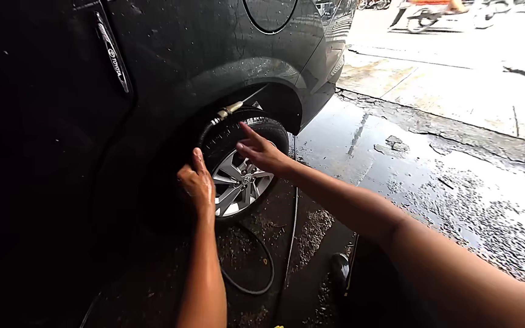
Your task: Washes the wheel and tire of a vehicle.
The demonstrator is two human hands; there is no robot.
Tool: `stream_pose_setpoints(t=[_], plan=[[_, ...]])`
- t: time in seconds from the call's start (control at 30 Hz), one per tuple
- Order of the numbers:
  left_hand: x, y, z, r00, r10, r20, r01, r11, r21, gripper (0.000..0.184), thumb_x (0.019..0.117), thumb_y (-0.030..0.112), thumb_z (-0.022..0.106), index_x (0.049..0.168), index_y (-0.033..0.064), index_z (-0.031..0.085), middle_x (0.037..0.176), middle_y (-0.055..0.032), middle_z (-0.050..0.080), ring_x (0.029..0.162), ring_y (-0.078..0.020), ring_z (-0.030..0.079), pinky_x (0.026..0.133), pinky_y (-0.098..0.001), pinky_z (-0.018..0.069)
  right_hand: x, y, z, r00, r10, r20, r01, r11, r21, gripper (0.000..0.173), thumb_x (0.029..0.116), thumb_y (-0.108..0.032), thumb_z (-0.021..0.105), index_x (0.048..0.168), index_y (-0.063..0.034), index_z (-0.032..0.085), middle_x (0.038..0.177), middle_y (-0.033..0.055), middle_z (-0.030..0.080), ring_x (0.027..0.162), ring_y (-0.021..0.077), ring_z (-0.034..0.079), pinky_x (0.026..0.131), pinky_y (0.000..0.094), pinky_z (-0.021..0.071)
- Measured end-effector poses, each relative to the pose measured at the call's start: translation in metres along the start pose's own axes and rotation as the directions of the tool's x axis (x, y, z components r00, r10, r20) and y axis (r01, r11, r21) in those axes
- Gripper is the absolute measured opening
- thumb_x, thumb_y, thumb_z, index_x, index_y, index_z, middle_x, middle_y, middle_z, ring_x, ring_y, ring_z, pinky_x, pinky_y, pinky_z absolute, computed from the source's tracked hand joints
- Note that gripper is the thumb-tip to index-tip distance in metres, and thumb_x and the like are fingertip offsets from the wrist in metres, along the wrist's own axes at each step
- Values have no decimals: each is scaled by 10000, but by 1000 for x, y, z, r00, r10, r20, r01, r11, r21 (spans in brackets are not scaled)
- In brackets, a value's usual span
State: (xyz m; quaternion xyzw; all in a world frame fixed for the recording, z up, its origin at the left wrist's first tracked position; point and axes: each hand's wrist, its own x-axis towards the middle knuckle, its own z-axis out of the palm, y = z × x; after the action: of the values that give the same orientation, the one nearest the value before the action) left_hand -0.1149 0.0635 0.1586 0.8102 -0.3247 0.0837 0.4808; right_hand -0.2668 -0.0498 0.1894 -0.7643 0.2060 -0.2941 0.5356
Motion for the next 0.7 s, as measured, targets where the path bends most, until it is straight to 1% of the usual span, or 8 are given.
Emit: stream_pose_setpoints(t=[0.07, 0.17, 0.23, 0.33, 0.47, 0.57, 0.63, 0.7], plan=[[-25, 12, 3, 997, 65, 33, -64, 998, -15, 668, 1089, 511, 388, 915, -70, 668, 831, -263, 659, 827, -418, 671, 774, -622, 515, 14, -8, 4, 997, 11, -79, -3, 994, 107, 710, 1100, -300, 483, 1656, -117, 82, 1313, 234, 636, 1106, 305, 695, 958, 494, 576], [-64, 28, 5, 986, 127, 105, -128, 992, 2, 577, 1098, 420, 420, 920, -56, 691, 794, -233, 670, 795, -387, 691, 758, -583, 543, 18, -9, 5, 966, 61, -249, -33, 993, 115, 560, 1104, -324, 464, 1554, -29, 308, 1137, 221, 684, 959, 301, 725, 860, 487, 609], [-88, 40, 10, 978, 119, 173, -115, 993, -31, 551, 1095, 415, 421, 869, -17, 678, 717, -173, 634, 717, -336, 668, 690, -543, 538, 8, -7, -1, 933, 133, -333, -75, 981, 180, 533, 1105, -307, 462, 1543, -42, 314, 1167, 230, 657, 936, 335, 726, 795, 528, 629], [-126, 61, 19, 945, 116, 307, -93, 992, -89, 488, 1093, 387, 432, 915, 7, 681, 698, -130, 637, 684, -288, 674, 663, -496, 557, -17, -5, -19, 891, 245, -382, -149, 953, 264, 488, 1121, -285, 406, 1570, -109, 329, 1150, 193, 678, 823, 307, 724, 684, 502, 629], [-179, 83, 32, 810, 211, 548, -37, 950, -310, 399, 1099, 285, 449, 1042, -54, 653, 732, -142, 630, 675, -257, 654, 672, -437, 563, -57, 9, -45, 851, 338, -401, -223, 926, 306, 440, 1114, -304, 378, 1524, -157, 438, 897, 72, 620, 534, 133, 520, 468, 309, 483], [-201, 81, 55, 643, 354, 679, 94, 844, -529, 334, 1089, 290, 474, 966, 9, 606, 673, -45, 525, 567, -152, 535, 578, -335, 501, -82, 26, -74, 832, 350, -431, -277, 934, 224, 411, 1117, -382, 406, 1425, -141, 532, 810, 44, 571, 471, 101, 447, 422, 267, 432], [-193, 72, 66, 600, 431, 674, 51, 820, -570, 336, 1043, 307, 554, 914, 19, 669, 749, -63, 608, 654, -157, 605, 655, -344, 540, -99, 33, -103, 801, 338, -494, -289, 941, 176, 436, 1105, -346, 454, 1487, -141, 505, 807, 40, 570, 474, 99, 431, 425, 272, 418], [-164, 57, 66, 642, 464, 610, -91, 837, -540, 353, 1021, 299, 582, 959, -13, 735, 958, -144, 692, 886, -215, 684, 849, -390, 577, -117, 38, -136, 751, 341, -565, -314, 938, 149, 431, 1106, -323, 449, 1501, -155, 498, 803, 29, 577, 476, 93, 433, 431, 269, 417]])
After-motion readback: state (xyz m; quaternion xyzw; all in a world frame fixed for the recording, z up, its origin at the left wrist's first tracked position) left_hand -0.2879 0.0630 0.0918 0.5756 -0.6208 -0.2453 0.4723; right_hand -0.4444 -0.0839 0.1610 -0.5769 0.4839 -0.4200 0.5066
